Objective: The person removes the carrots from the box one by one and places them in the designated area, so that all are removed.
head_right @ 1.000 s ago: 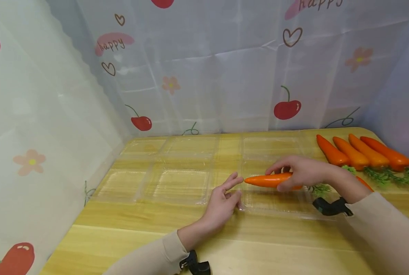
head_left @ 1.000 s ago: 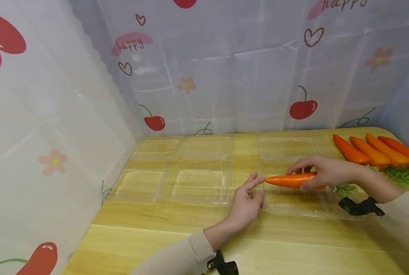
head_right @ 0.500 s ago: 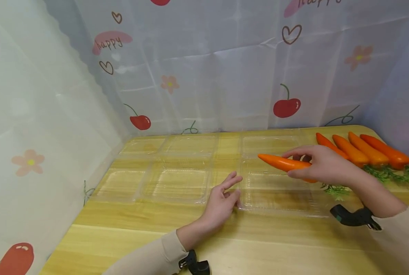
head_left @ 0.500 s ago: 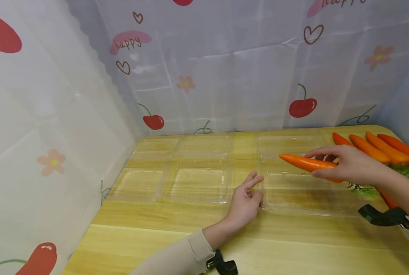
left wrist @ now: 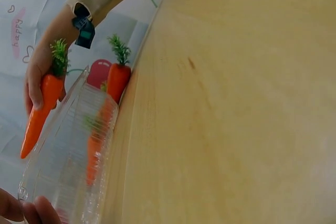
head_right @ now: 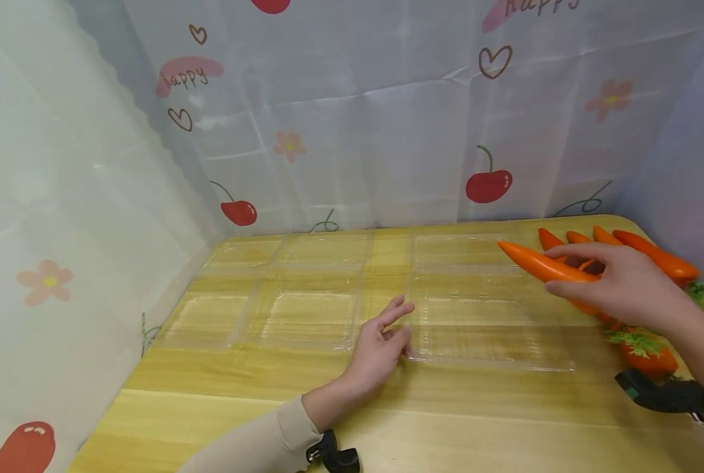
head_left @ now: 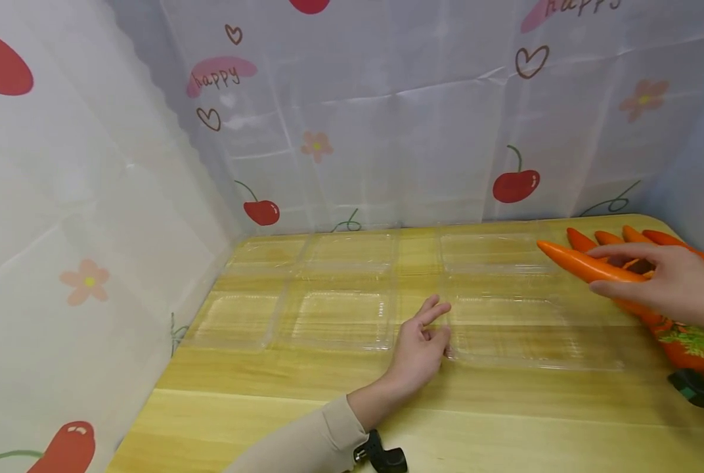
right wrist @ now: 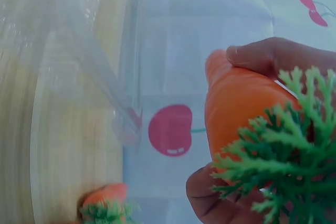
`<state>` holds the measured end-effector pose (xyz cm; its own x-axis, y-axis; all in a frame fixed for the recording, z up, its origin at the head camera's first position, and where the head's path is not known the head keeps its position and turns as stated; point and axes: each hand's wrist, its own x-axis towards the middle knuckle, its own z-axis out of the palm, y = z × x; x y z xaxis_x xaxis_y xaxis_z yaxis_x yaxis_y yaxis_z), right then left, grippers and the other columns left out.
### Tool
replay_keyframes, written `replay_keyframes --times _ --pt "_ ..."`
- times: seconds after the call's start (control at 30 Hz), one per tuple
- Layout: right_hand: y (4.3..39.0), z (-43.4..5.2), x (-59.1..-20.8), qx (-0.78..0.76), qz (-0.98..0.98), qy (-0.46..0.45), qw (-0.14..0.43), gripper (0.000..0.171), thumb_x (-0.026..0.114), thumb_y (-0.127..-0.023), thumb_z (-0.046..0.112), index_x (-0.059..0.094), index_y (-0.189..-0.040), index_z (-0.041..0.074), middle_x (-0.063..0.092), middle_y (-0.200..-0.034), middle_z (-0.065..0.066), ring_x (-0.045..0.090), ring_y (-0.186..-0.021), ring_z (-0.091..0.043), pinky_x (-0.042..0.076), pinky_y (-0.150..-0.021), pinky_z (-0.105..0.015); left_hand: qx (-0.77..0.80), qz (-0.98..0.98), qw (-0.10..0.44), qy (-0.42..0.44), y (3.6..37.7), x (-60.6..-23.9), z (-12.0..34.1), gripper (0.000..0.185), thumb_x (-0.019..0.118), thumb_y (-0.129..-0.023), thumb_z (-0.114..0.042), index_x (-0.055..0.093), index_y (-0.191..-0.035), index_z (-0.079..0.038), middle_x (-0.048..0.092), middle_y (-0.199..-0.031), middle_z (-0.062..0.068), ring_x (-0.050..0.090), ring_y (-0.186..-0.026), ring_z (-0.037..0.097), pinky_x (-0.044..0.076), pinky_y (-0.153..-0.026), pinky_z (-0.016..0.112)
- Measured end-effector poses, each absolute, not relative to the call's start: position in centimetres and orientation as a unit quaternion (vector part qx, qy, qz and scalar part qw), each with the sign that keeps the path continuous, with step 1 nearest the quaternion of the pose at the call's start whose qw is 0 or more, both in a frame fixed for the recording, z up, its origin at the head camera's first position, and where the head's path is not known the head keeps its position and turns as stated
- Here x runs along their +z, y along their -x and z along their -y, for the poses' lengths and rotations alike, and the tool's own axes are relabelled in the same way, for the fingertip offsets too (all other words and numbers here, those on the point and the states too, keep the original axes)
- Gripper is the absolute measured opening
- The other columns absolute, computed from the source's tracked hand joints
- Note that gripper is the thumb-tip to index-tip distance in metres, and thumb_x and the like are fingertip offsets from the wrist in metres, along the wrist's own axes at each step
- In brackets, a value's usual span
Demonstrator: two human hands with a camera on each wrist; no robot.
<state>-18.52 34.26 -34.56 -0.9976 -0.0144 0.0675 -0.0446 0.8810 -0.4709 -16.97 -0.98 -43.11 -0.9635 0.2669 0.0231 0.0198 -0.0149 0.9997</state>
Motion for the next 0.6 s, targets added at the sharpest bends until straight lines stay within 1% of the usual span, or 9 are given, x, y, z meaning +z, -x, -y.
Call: replay_keyframes --times 0.03,0.1,0.23,0.3,0.33,0.4,0.5,0.53,0.6 --pt "18.5 -34.6 -34.7 0.246 0.968 -0.01 0.043 0.07 0.08 -0.088 0.047 0.06 -0.138 0.002 0.061 -0.116 -0.025 0.054 -0.084 -0.025 0.042 -0.054 -0.03 0.704 -0.697 0.086 -0.103 17.0 -43.1 1.0 0.042 0.057 -0.1 0.001 0.061 -0.141 0.0 0.034 -0.167 0.007 0.044 -0.051 0.002 0.039 -0.049 0.014" --pt "18.3 -35.3 -35.0 0.257 0.965 0.005 0.06 0.068 0.08 -0.089 0.045 0.06 -0.137 0.002 0.06 -0.118 -0.026 0.053 -0.079 -0.018 0.042 -0.054 -0.03 0.704 -0.698 0.084 -0.103 17.0 -43.1 1.0 0.041 0.057 -0.1 0.001 0.061 -0.141 0.0 0.035 -0.167 0.007 0.044 -0.051 0.002 0.039 -0.049 0.014" --pt "18.1 -36.7 -35.8 0.267 0.958 0.032 0.101 0.066 0.079 -0.09 0.041 0.059 -0.137 -0.001 0.06 -0.111 -0.026 0.046 -0.069 -0.005 0.041 -0.052 -0.026 0.702 -0.699 0.084 -0.103 17.0 -43.1 1.0 0.041 0.056 -0.1 0.001 0.061 -0.141 -0.001 0.034 -0.167 0.007 0.044 -0.051 0.002 0.038 -0.048 0.014" --pt "17.9 -37.4 -36.3 0.275 0.952 0.043 0.123 0.063 0.079 -0.092 0.038 0.058 -0.136 -0.002 0.06 -0.106 -0.022 0.044 -0.068 0.0 0.04 -0.053 -0.023 0.702 -0.699 0.083 -0.103 16.9 -43.1 1.0 0.042 0.057 -0.1 0.001 0.061 -0.141 -0.001 0.034 -0.167 0.007 0.043 -0.051 0.002 0.037 -0.048 0.014" --pt "17.9 -37.8 -36.5 0.281 0.948 0.05 0.137 0.061 0.079 -0.091 0.036 0.059 -0.135 -0.001 0.061 -0.102 -0.014 0.044 -0.068 0.001 0.039 -0.053 -0.021 0.703 -0.699 0.084 -0.103 16.9 -43.1 1.0 0.042 0.057 -0.1 0.001 0.061 -0.141 -0.001 0.034 -0.167 0.008 0.043 -0.051 0.002 0.037 -0.048 0.014" --pt "17.7 -38.5 -36.9 0.299 0.939 0.062 0.157 0.053 0.079 -0.091 0.033 0.062 -0.134 0.007 0.059 -0.094 0.005 0.044 -0.064 0.005 0.04 -0.053 -0.02 0.703 -0.699 0.083 -0.102 16.9 -43.2 1.0 0.042 0.057 -0.099 0.001 0.062 -0.14 -0.001 0.035 -0.167 0.008 0.043 -0.05 0.002 0.036 -0.047 0.015" --pt "17.4 -39.5 -37.5 0.313 0.931 0.073 0.173 0.04 0.077 -0.093 0.029 0.06 -0.128 0.034 0.048 -0.081 0.029 0.046 -0.061 0.004 0.04 -0.051 -0.019 0.704 -0.699 0.082 -0.099 16.9 -43.2 1.0 0.041 0.057 -0.099 0.002 0.062 -0.14 -0.001 0.035 -0.167 0.008 0.042 -0.05 0.002 0.036 -0.047 0.014" --pt "17.3 -39.8 -37.7 0.315 0.93 0.076 0.172 0.039 0.076 -0.094 0.029 0.056 -0.125 0.042 0.044 -0.077 0.035 0.048 -0.058 0.002 0.041 -0.049 -0.02 0.704 -0.698 0.081 -0.099 16.8 -43.3 1.0 0.041 0.057 -0.099 0.002 0.062 -0.14 0.0 0.035 -0.167 0.008 0.042 -0.05 0.002 0.036 -0.047 0.014" --pt "17.1 -40.6 -38.0 0.308 0.933 0.087 0.167 0.044 0.072 -0.096 0.03 0.047 -0.125 0.051 0.042 -0.072 0.037 0.049 -0.055 -0.001 0.041 -0.048 -0.022 0.704 -0.699 0.079 -0.099 16.8 -43.3 1.0 0.041 0.057 -0.099 0.002 0.062 -0.139 0.0 0.036 -0.166 0.009 0.042 -0.05 0.002 0.036 -0.047 0.014"
